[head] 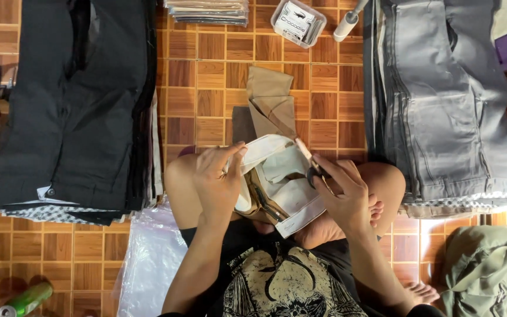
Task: A person sits on the floor to inspect a pair of pants for quality control, using scissors to trim loose threads from the waistband and seams.
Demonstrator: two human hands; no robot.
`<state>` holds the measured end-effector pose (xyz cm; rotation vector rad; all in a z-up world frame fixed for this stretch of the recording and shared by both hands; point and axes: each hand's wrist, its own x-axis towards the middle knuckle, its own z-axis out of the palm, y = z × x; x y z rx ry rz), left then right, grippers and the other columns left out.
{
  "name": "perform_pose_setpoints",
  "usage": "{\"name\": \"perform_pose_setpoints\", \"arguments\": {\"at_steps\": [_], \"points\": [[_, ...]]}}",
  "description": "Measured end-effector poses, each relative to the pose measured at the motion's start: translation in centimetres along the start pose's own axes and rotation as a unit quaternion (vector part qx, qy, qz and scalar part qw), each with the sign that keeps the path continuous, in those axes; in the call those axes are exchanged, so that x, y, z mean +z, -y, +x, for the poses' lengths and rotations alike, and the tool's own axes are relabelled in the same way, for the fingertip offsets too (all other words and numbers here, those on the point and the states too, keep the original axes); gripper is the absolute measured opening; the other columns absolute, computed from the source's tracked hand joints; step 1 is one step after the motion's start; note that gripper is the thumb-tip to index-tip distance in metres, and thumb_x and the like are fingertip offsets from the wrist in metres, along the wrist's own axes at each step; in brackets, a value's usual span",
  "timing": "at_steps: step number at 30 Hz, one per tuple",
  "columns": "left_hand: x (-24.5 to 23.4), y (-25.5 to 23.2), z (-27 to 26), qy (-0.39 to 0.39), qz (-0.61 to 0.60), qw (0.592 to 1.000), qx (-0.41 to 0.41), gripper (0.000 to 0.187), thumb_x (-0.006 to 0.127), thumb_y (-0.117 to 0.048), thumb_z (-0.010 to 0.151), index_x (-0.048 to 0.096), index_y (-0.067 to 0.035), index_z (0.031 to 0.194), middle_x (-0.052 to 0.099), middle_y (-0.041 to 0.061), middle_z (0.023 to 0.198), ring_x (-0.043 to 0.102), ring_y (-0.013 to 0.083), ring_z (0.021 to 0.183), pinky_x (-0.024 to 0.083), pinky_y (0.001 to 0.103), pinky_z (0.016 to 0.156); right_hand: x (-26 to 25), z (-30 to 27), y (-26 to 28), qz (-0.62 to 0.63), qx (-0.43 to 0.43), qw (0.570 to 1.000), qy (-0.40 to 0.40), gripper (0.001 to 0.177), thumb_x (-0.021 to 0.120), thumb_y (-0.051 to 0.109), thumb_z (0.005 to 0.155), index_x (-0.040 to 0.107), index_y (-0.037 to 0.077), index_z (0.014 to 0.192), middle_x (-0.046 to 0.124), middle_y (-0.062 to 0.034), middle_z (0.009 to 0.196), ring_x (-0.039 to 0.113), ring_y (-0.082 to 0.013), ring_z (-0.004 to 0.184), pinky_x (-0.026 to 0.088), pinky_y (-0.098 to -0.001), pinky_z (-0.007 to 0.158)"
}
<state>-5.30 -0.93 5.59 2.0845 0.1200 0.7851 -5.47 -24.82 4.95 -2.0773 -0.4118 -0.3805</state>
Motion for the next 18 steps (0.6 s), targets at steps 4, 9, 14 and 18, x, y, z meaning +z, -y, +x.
{"name": "perform_pose_setpoints", "arguments": {"at_steps": [4, 9, 14, 18], "points": [[-0.5, 0.9, 0.9, 0.008, 0.02, 0.997, 0.07, 0.011, 0.078, -0.008, 0.092, 0.082, -0.017, 0.099, 0.072, -0.002, 0.073, 0.07, 0.0179, 0.07, 0.053, 0.038, 0.1, 0.2, 1.7, 0.0, -0.01, -0.036, 0.997, 0.065, 0.039, 0.081, 0.011, 0.081, 0.078, 0.013, 0.119, 0.07, -0.008, 0.097, 0.068, -0.0313, 0.092, 0.052, -0.0422, 0.087], [-0.4, 0.2, 1.7, 0.026, -0.036, 0.996, 0.071, 0.029, 0.067, 0.013, 0.092, 0.075, -0.014, 0.093, 0.069, 0.004, 0.104, 0.058, 0.02, 0.056, 0.06, 0.043, 0.073, 1.0, 3.8, -0.1, 0.0, -0.126, 0.981, 0.15, 0.04, 0.078, 0.006, 0.082, 0.075, 0.013, 0.121, 0.067, -0.0088, 0.091, 0.067, -0.0315, 0.088, 0.047, -0.0387, 0.082], [0.9, 2.3, 0.9, -0.029, 0.088, 0.972, 0.214, 0.031, 0.066, 0.007, 0.094, 0.079, -0.02, 0.093, 0.065, -0.001, 0.086, 0.062, 0.0211, 0.078, 0.048, 0.036, 0.077, 2.0, 4.6, 1.5, -0.027, -0.145, 0.979, 0.143, 0.04, 0.08, 0.005, 0.08, 0.075, 0.012, 0.119, 0.066, -0.0091, 0.089, 0.067, -0.0303, 0.086, 0.048, -0.0376, 0.081], [1.5, 2.7, 0.2, -0.002, 0.007, 0.992, 0.13, 0.026, 0.065, 0.004, 0.097, 0.074, -0.02, 0.091, 0.061, -0.008, 0.074, 0.059, 0.0178, 0.07, 0.04, 0.031, 0.074, 3.0, 3.8, 0.6, -0.053, -0.148, 0.977, 0.146, 0.036, 0.081, 0.007, 0.079, 0.075, 0.011, 0.115, 0.065, -0.0086, 0.089, 0.067, -0.029, 0.088, 0.046, -0.0374, 0.081]]}}
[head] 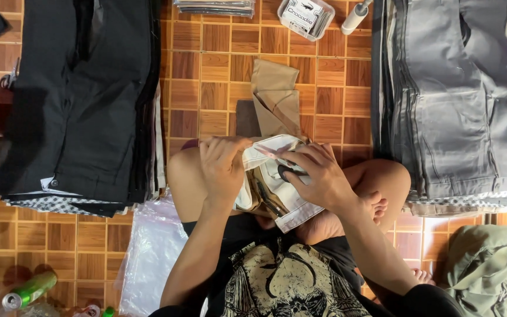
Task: A person sits on the floor to inspect a pair of pants for quality control, using scissors to trim loose threads from the waistband and seams.
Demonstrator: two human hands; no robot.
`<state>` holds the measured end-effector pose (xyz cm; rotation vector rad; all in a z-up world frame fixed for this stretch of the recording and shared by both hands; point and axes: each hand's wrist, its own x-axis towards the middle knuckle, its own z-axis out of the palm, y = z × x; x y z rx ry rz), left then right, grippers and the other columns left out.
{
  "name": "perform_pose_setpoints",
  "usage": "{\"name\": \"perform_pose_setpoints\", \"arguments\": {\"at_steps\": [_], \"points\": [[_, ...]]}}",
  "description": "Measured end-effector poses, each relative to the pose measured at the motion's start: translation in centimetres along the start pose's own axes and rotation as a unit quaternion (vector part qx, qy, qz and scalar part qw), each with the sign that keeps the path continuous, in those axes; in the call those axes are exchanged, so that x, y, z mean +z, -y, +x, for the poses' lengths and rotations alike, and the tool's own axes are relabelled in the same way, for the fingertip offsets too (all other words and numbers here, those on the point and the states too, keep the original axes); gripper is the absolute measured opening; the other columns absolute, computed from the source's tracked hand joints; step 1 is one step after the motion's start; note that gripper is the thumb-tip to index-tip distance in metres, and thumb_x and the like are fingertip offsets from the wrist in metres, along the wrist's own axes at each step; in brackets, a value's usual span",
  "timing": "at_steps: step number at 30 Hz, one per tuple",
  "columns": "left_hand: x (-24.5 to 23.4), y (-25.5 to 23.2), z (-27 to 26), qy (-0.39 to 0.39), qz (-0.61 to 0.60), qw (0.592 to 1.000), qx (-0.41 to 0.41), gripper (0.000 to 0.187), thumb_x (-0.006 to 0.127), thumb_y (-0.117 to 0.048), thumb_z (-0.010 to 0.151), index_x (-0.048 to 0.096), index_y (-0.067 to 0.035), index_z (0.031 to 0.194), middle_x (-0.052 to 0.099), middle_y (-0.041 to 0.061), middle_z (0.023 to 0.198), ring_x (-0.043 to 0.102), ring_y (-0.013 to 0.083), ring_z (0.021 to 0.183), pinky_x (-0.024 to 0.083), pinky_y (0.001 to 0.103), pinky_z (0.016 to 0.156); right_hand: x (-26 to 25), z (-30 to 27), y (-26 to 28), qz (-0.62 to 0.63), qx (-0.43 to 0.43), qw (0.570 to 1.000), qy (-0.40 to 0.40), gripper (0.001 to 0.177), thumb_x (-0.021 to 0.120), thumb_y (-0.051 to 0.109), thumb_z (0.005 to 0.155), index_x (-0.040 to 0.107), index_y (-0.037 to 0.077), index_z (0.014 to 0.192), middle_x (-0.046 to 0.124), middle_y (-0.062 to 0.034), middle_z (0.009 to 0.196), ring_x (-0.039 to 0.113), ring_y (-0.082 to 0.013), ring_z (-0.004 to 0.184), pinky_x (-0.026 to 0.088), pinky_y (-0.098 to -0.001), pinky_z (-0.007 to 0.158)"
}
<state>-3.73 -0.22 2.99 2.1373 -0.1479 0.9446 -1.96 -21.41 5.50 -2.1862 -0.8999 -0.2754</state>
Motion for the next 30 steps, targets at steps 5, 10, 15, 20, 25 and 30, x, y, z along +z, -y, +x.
{"name": "perform_pose_setpoints", "arguments": {"at_steps": [5, 10, 15, 20, 25, 30], "points": [[-0.3, -2.0, 0.7, 0.014, -0.099, 0.985, -0.138, 0.02, 0.062, 0.001, 0.1, 0.071, -0.014, 0.092, 0.063, 0.003, 0.069, 0.056, 0.0256, 0.058, 0.046, 0.034, 0.074, -0.4, 0.5, 0.3, -0.028, -0.001, 1.0, -0.003, 0.04, 0.085, 0.016, 0.076, 0.076, 0.015, 0.115, 0.062, -0.0051, 0.087, 0.062, -0.0271, 0.082, 0.046, -0.0378, 0.077], [0.6, -1.5, 0.6, -0.005, -0.126, 0.982, -0.142, 0.019, 0.062, 0.0, 0.1, 0.069, -0.014, 0.091, 0.064, 0.003, 0.079, 0.058, 0.0277, 0.065, 0.049, 0.035, 0.071, 0.7, -0.2, -0.4, -0.048, -0.009, 0.999, -0.023, 0.04, 0.084, 0.016, 0.079, 0.077, 0.015, 0.118, 0.058, -0.0053, 0.086, 0.061, -0.0279, 0.081, 0.047, -0.0383, 0.076], [1.2, 0.3, -0.7, 0.0, -0.044, 0.999, -0.018, 0.031, 0.058, 0.009, 0.098, 0.074, -0.016, 0.091, 0.065, -0.001, 0.087, 0.062, 0.0216, 0.078, 0.052, 0.031, 0.076, 1.9, -0.7, -0.6, -0.086, -0.017, 0.995, -0.046, 0.035, 0.083, 0.012, 0.077, 0.077, 0.013, 0.111, 0.056, -0.0047, 0.086, 0.059, -0.0266, 0.082, 0.047, -0.0384, 0.074], [1.1, 0.3, -0.5, -0.004, -0.071, 0.996, -0.045, 0.035, 0.049, 0.014, 0.097, 0.071, -0.013, 0.092, 0.064, 0.0, 0.079, 0.062, 0.0238, 0.075, 0.05, 0.031, 0.076, 2.1, -0.8, -0.7, -0.072, -0.032, 0.995, -0.06, 0.032, 0.085, 0.01, 0.075, 0.077, 0.012, 0.106, 0.058, -0.0057, 0.087, 0.061, -0.0282, 0.082, 0.047, -0.0387, 0.074], [1.4, 0.4, -0.7, -0.015, -0.053, 0.997, -0.06, 0.033, 0.051, 0.013, 0.095, 0.071, -0.014, 0.092, 0.066, -0.002, 0.078, 0.063, 0.0239, 0.074, 0.049, 0.033, 0.074, 2.2, -0.6, -0.3, -0.077, -0.04, 0.994, -0.063, 0.032, 0.083, 0.009, 0.079, 0.078, 0.012, 0.111, 0.06, -0.0059, 0.087, 0.063, -0.0289, 0.083, 0.048, -0.0391, 0.073], [1.5, 0.2, -0.6, -0.026, -0.035, 0.996, -0.078, 0.028, 0.053, 0.005, 0.101, 0.071, -0.015, 0.09, 0.064, -0.005, 0.075, 0.062, 0.0227, 0.071, 0.045, 0.032, 0.071, 2.6, -0.7, -0.3, -0.081, -0.042, 0.992, -0.082, 0.036, 0.083, 0.008, 0.08, 0.079, 0.013, 0.115, 0.059, -0.0049, 0.085, 0.061, -0.0276, 0.08, 0.05, -0.0381, 0.072]]}}
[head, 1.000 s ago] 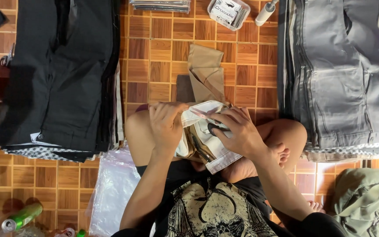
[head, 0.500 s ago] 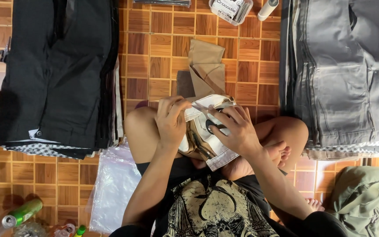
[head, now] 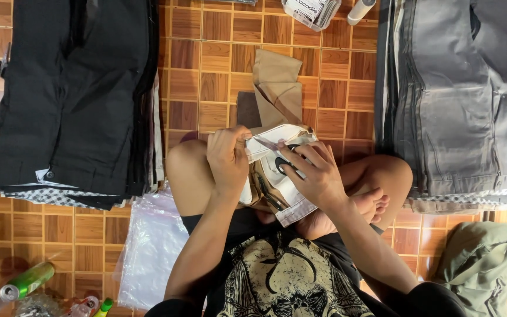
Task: A person sits on the floor to inspect a pair of pants for quality control, using scissors to trim loose threads from the waistband and seams.
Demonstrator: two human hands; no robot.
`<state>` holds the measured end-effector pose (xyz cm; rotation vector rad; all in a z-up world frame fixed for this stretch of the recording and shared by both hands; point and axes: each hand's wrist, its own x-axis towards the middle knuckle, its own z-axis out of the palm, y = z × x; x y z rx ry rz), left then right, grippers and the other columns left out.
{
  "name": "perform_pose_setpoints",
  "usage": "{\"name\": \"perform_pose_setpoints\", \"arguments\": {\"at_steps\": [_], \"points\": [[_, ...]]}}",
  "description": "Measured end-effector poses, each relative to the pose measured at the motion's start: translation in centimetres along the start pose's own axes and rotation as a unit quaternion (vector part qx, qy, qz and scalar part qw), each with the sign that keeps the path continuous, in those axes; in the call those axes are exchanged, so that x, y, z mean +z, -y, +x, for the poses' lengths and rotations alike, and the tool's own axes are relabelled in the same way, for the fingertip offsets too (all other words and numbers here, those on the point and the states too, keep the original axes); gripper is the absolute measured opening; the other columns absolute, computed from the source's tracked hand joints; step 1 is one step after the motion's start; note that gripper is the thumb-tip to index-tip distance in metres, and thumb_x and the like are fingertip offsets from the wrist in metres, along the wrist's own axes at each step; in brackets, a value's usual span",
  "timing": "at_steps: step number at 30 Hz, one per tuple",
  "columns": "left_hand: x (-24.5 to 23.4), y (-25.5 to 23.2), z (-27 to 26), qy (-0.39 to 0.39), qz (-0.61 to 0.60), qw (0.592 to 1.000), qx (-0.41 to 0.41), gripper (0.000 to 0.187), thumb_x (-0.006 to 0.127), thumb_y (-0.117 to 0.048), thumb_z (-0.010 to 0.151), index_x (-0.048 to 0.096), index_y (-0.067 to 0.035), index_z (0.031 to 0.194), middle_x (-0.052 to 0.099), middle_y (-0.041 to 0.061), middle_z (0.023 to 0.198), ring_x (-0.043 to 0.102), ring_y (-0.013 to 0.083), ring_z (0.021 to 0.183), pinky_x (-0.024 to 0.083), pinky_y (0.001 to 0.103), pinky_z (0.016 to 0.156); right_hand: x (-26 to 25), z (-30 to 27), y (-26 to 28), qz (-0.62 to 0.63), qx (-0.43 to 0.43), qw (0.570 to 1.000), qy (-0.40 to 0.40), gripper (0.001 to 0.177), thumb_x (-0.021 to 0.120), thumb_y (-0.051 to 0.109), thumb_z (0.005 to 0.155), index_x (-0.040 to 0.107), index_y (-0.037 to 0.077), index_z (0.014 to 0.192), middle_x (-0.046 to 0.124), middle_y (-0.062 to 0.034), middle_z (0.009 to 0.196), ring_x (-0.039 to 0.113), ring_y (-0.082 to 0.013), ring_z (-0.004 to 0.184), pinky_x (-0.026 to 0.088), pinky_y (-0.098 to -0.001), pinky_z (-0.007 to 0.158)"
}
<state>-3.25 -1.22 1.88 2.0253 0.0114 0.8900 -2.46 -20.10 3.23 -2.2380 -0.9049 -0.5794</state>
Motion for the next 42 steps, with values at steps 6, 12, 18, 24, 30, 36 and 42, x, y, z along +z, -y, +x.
{"name": "perform_pose_setpoints", "arguments": {"at_steps": [6, 12, 18, 24, 30, 36, 42], "points": [[0.3, 0.1, -0.4, -0.008, 0.011, 1.0, -0.006, 0.024, 0.058, 0.001, 0.1, 0.071, -0.016, 0.089, 0.065, -0.006, 0.075, 0.062, 0.0223, 0.071, 0.046, 0.031, 0.071, 0.5, -0.1, 0.1, 0.015, 0.016, 1.0, -0.005, 0.03, 0.084, 0.008, 0.08, 0.08, 0.013, 0.11, 0.061, -0.0049, 0.084, 0.063, -0.028, 0.08, 0.051, -0.038, 0.07], [0.1, -1.1, 0.1, -0.028, 0.002, 0.999, -0.031, 0.023, 0.056, 0.001, 0.101, 0.069, -0.014, 0.09, 0.061, -0.001, 0.083, 0.061, 0.0253, 0.071, 0.051, 0.036, 0.073, 0.4, 0.2, 0.3, 0.007, 0.018, 1.0, 0.002, 0.034, 0.082, 0.006, 0.082, 0.081, 0.015, 0.115, 0.062, -0.003, 0.082, 0.064, -0.0252, 0.078, 0.052, -0.0353, 0.07], [-0.1, -1.2, 0.5, -0.013, -0.015, 0.999, -0.043, 0.022, 0.048, -0.003, 0.106, 0.06, -0.012, 0.089, 0.05, -0.001, 0.082, 0.053, 0.0251, 0.066, 0.051, 0.035, 0.074, 0.8, -1.3, -0.7, 0.114, 0.184, 0.976, -0.023, 0.033, 0.08, 0.013, 0.086, 0.078, 0.01, 0.119, 0.07, -0.0155, 0.084, 0.071, -0.0362, 0.079, 0.055, -0.0447, 0.066], [1.1, 0.2, -1.4, 0.023, -0.171, 0.93, -0.325, 0.021, 0.045, -0.017, 0.106, 0.053, -0.012, 0.088, 0.057, 0.004, 0.049, 0.054, 0.0178, 0.038, 0.044, 0.028, 0.044, 5.3, -2.8, -12.1, -0.011, 0.222, 0.975, 0.018, 0.046, 0.075, 0.009, 0.088, 0.064, 0.021, 0.132, 0.074, -0.0014, 0.116, 0.071, -0.02, 0.108, 0.026, -0.0393, 0.111], [-1.9, 4.1, -1.3, 0.072, -0.011, 0.928, -0.364, 0.026, 0.034, -0.025, 0.109, 0.045, -0.015, 0.087, 0.051, 0.002, 0.042, 0.055, 0.0178, 0.036, 0.044, 0.03, 0.043, 8.6, -7.7, -17.4, 0.053, 0.37, 0.917, 0.143, 0.037, 0.071, 0.013, 0.091, 0.065, 0.02, 0.128, 0.076, -0.0157, 0.104, 0.071, -0.0417, 0.102, 0.055, -0.0566, 0.09], [-6.4, 7.9, -0.5, 0.134, 0.166, 0.9, -0.379, 0.054, 0.048, -0.042, 0.11, 0.053, -0.007, 0.069, 0.054, 0.008, 0.039, 0.062, 0.026, 0.04, 0.05, 0.04, 0.051, 9.1, -8.3, -16.3, 0.065, 0.425, 0.881, 0.197, 0.036, 0.071, 0.022, 0.095, 0.063, 0.026, 0.13, 0.074, -0.0141, 0.114, 0.069, -0.0395, 0.111, 0.056, -0.0538, 0.094], [1.2, 10.9, 0.5, 0.098, 0.045, 0.967, -0.232, 0.016, 0.065, -0.019, 0.102, 0.066, -0.008, 0.114, 0.072, 0.021, 0.096, 0.069, 0.0424, 0.102, 0.055, 0.05, 0.087, 9.6, -8.2, -15.0, 0.08, 0.431, 0.879, 0.189, 0.04, 0.074, 0.021, 0.093, 0.064, 0.021, 0.132, 0.075, -0.0163, 0.113, 0.071, -0.0389, 0.107, 0.059, -0.0525, 0.09]]}}
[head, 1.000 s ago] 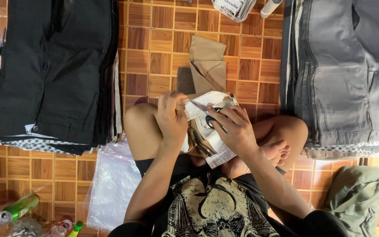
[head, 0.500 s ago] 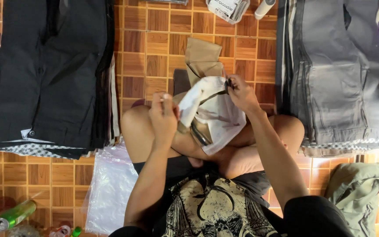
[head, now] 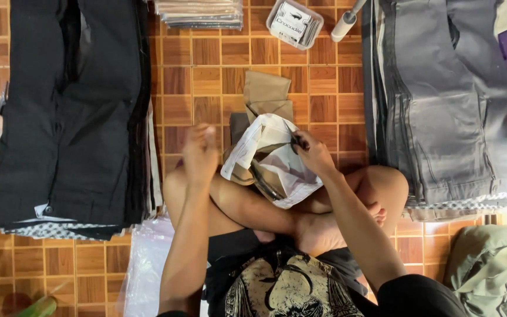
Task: A person sits on the floor to inspect a pair of pants for quality control, using scissors to trim loose threads from the waistband and seams.
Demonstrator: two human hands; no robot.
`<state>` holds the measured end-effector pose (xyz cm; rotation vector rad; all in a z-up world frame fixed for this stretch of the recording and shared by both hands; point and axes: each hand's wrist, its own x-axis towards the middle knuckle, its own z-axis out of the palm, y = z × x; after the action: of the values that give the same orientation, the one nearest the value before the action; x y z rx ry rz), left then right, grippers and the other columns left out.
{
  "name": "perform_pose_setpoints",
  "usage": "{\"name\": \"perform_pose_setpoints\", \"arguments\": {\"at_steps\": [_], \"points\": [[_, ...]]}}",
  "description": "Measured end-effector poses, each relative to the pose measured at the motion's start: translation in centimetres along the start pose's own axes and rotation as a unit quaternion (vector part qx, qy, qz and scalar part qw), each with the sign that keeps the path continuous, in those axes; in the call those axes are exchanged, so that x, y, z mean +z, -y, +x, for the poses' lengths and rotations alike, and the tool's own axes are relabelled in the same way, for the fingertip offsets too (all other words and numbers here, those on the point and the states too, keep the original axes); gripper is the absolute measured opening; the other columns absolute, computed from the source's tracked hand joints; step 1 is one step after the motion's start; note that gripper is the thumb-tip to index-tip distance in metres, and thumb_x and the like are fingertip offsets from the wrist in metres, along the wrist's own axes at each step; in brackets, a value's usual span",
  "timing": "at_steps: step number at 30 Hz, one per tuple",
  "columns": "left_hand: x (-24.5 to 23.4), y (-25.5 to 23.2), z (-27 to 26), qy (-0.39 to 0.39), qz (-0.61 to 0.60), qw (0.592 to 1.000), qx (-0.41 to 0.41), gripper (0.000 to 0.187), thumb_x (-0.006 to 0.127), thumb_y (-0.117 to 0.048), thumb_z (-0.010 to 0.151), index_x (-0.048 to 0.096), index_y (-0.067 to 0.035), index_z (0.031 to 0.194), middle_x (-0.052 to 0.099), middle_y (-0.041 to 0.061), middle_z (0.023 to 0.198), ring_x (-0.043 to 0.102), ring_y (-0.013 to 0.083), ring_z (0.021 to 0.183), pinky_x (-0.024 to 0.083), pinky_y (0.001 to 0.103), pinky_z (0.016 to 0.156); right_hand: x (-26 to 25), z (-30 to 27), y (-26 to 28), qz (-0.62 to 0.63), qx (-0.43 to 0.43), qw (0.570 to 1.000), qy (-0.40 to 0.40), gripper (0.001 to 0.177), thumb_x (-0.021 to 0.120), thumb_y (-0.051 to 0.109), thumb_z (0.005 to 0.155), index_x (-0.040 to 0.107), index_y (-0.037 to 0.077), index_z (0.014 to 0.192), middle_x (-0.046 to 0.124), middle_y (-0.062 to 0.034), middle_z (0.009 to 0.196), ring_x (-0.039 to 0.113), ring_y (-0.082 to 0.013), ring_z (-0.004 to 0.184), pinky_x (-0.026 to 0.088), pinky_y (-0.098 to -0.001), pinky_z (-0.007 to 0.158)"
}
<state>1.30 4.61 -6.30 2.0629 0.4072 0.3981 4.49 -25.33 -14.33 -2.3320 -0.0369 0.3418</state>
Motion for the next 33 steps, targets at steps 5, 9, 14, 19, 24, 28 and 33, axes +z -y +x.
{"name": "perform_pose_setpoints", "arguments": {"at_steps": [5, 9, 14, 19, 24, 28, 33], "points": [[6.2, -4.2, 3.4, 0.265, -0.02, 0.953, -0.143, 0.047, 0.077, -0.044, 0.085, 0.072, -0.007, 0.114, 0.072, 0.016, 0.116, 0.068, 0.0318, 0.114, 0.055, 0.044, 0.095, 0.8, 0.4, -1.2, 0.013, -0.078, 0.996, -0.041, 0.038, 0.076, 0.014, 0.091, 0.067, 0.02, 0.128, 0.075, -0.0193, 0.099, 0.073, -0.0401, 0.094, 0.064, -0.0516, 0.076], [11.6, 0.6, 3.6, 0.38, 0.025, 0.915, -0.13, 0.041, 0.073, -0.042, 0.085, 0.073, -0.002, 0.092, 0.072, 0.014, 0.081, 0.073, 0.0312, 0.084, 0.05, 0.045, 0.068, 0.5, 0.2, -0.7, 0.002, -0.091, 0.995, -0.039, 0.041, 0.076, 0.014, 0.091, 0.066, 0.019, 0.131, 0.073, -0.0163, 0.095, 0.074, -0.0372, 0.092, 0.065, -0.0493, 0.078], [10.6, 0.0, 1.8, 0.285, -0.159, 0.911, -0.251, 0.032, 0.081, -0.04, 0.082, 0.076, -0.009, 0.088, 0.07, 0.005, 0.076, 0.07, 0.0163, 0.074, 0.054, 0.032, 0.067, -1.4, -0.9, 1.1, 0.058, -0.093, 0.993, -0.035, 0.038, 0.075, 0.009, 0.091, 0.069, 0.016, 0.129, 0.07, -0.0157, 0.091, 0.073, -0.0355, 0.09, 0.063, -0.0504, 0.069], [5.5, -4.6, -0.2, 0.219, -0.298, 0.868, -0.33, 0.029, 0.087, -0.029, 0.075, 0.077, -0.008, 0.092, 0.076, 0.008, 0.084, 0.072, 0.0163, 0.076, 0.059, 0.032, 0.071, -4.1, -3.6, 4.9, 0.104, -0.117, 0.987, -0.039, 0.039, 0.077, 0.006, 0.088, 0.075, 0.017, 0.125, 0.07, -0.0123, 0.088, 0.073, -0.0294, 0.088, 0.061, -0.047, 0.076], [1.4, -10.5, -3.9, 0.13, -0.366, 0.836, -0.389, 0.046, 0.094, -0.024, 0.07, 0.055, -0.008, 0.089, 0.07, 0.011, 0.079, 0.068, 0.0165, 0.075, 0.054, 0.031, 0.069, -7.0, -8.5, 7.7, 0.143, -0.145, 0.979, -0.032, 0.046, 0.078, 0.002, 0.084, 0.075, 0.018, 0.127, 0.071, -0.0096, 0.092, 0.073, -0.0253, 0.097, 0.06, -0.044, 0.087], [-0.4, -12.3, -4.5, 0.148, -0.391, 0.825, -0.381, 0.036, 0.093, -0.02, 0.072, 0.061, -0.008, 0.08, 0.07, 0.009, 0.073, 0.071, 0.018, 0.071, 0.054, 0.029, 0.066, -9.4, -10.5, 8.5, 0.154, -0.173, 0.973, -0.016, 0.049, 0.076, -0.001, 0.081, 0.073, 0.016, 0.127, 0.067, -0.0098, 0.096, 0.069, -0.0247, 0.095, 0.059, -0.0434, 0.085], [-1.4, -13.4, -5.9, 0.144, -0.439, 0.784, -0.414, 0.026, 0.088, -0.018, 0.077, 0.065, -0.008, 0.083, 0.07, 0.005, 0.075, 0.07, 0.0172, 0.07, 0.055, 0.029, 0.07, -10.5, -11.4, 8.6, 0.143, -0.26, 0.955, 0.014, 0.051, 0.078, -0.003, 0.077, 0.075, 0.013, 0.126, 0.068, -0.0101, 0.096, 0.067, -0.0281, 0.098, 0.053, -0.0468, 0.093]]}}
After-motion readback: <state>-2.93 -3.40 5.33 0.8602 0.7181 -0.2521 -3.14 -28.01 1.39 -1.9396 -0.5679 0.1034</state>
